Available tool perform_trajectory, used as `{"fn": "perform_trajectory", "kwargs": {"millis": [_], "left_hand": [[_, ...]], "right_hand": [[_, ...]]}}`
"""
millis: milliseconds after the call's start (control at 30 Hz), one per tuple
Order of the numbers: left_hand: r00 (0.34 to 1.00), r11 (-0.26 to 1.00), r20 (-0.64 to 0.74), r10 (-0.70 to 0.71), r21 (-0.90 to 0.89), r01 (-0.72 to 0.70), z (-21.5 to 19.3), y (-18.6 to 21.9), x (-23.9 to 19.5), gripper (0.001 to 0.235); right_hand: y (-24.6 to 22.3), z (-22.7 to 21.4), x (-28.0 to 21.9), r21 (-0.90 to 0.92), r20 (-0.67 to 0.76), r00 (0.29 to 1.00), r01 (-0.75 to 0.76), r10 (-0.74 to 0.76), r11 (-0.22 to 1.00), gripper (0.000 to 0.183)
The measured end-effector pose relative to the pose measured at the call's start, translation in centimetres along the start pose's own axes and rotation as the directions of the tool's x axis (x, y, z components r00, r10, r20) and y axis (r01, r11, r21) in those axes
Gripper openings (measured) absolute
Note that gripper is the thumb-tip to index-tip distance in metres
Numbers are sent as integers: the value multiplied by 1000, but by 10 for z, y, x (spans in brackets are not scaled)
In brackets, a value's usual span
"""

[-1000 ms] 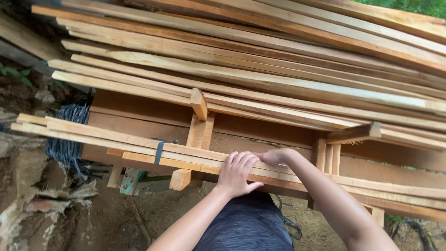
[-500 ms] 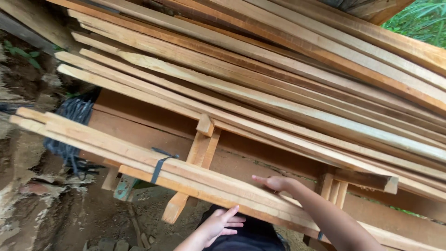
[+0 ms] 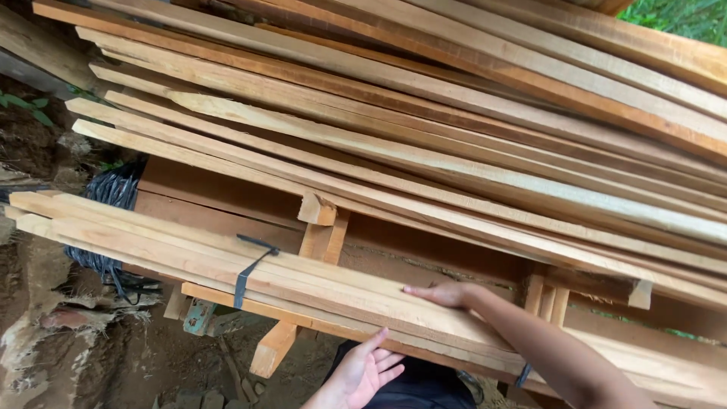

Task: The person lifts a bundle of thin wooden planks tied with black straps from a large stack and places it onto a wooden workbench. They then proceed to pick up individual planks from the remaining stack and arrange them on the workbench.

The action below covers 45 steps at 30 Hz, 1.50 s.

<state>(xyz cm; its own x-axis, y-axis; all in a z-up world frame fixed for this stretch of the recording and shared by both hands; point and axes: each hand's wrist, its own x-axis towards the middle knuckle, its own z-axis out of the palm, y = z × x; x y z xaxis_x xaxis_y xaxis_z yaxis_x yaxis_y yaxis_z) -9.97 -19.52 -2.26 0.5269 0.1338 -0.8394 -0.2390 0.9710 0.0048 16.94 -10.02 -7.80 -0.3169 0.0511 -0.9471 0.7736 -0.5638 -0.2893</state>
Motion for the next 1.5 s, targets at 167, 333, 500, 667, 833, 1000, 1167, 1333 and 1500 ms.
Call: {"fn": "perform_trajectory", "kwargs": {"millis": [167,333,500,667,833,1000,1167,1333,1500], "left_hand": [[991,995,-123,46,-79,-56,16,4,18,92],[973,993,-207,106,-20,-112,2,6,43,95],[975,982,-126,184,-9,-187,-40,-3,72,85],[983,982,-16,185,49,-184,-66,-2,78,83],[981,970,53,189,144,-195,-66,7,85,83],[975,966,113,189,158,-206,-75,7,91,84],[982,939,97,159,293,-181,-83,16,91,86],[998,786,-38,49,618,-15,-78,33,80,90],[990,348,-73,-119,931,110,-51,43,49,72]], "right_hand": [[3,-26,-8,-138,-342,935,46,-91,989,121],[-25,-13,-48,-229,-487,864,12,-126,973,113],[-36,10,-68,-288,-600,787,-50,-140,956,108],[-39,17,-65,-276,-582,804,-50,-125,960,111],[-23,-6,-28,-230,-514,851,-19,-105,973,124],[-26,-12,-22,-97,-369,928,10,-45,995,139],[-31,-7,-28,-127,-431,899,28,-81,992,134],[-36,35,-74,-229,-702,693,-1,-165,973,109],[6,108,-25,-198,-977,-187,613,-103,765,26]]}}
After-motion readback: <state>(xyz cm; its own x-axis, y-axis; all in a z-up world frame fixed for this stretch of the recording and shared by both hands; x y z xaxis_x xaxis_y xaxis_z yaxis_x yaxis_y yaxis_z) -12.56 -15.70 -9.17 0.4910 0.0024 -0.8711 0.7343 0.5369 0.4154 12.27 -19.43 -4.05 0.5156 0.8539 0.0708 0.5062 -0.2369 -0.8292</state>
